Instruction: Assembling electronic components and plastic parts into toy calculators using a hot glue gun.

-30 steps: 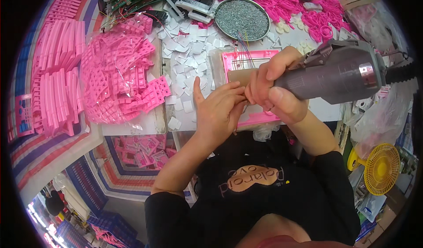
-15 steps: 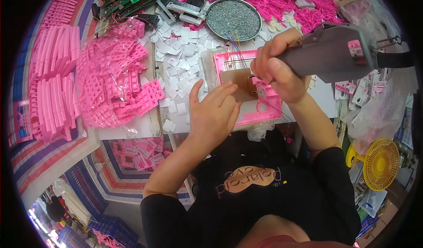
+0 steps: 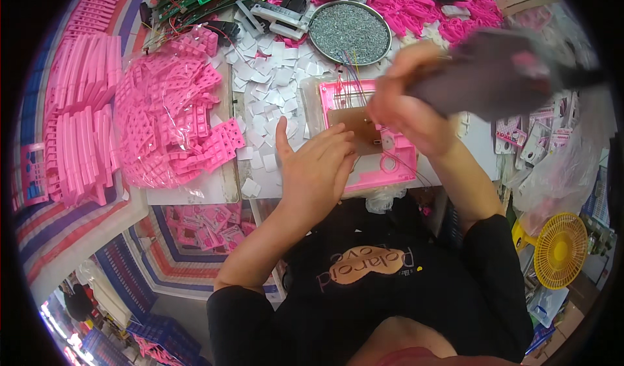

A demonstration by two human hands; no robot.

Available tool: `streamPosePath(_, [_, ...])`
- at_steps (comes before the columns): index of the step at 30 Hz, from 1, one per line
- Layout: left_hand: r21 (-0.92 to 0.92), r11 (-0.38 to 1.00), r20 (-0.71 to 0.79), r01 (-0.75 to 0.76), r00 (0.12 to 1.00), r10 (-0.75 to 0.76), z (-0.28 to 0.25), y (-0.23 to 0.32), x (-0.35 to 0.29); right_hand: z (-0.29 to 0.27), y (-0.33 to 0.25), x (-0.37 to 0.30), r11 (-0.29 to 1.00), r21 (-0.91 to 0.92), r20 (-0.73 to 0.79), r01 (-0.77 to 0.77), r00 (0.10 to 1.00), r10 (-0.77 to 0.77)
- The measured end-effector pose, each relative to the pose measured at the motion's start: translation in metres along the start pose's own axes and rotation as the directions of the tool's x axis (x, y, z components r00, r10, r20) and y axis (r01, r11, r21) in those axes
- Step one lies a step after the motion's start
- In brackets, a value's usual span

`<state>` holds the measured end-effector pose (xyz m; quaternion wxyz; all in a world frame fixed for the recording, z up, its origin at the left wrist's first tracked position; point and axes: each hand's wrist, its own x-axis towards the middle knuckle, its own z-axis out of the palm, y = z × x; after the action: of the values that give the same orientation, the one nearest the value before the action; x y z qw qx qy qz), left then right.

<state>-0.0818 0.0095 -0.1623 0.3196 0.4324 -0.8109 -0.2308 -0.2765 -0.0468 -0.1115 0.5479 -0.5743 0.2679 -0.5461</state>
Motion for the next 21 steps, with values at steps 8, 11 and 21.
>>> streamPosePath(8, [-0.196,0.981,-0.057,0.011,0.998,-0.023,0.006,0.009,0.010,0.019,-0.033,-0.014,0.966,0.254,0.008,0.057,0.998,-0.061])
streamPosePath(11, [-0.177,0.982,-0.101,-0.061,0.994,0.044,0.009,0.010,0.013,0.017,-0.034,-0.018,0.964,0.255,-0.010,0.071,0.997,-0.071])
streamPosePath(21, [0.702,0.707,0.073,-0.087,0.996,0.051,0.003,-0.059,0.174,0.008,-0.017,-0.012,0.972,0.235,-0.020,-0.021,0.999,0.026])
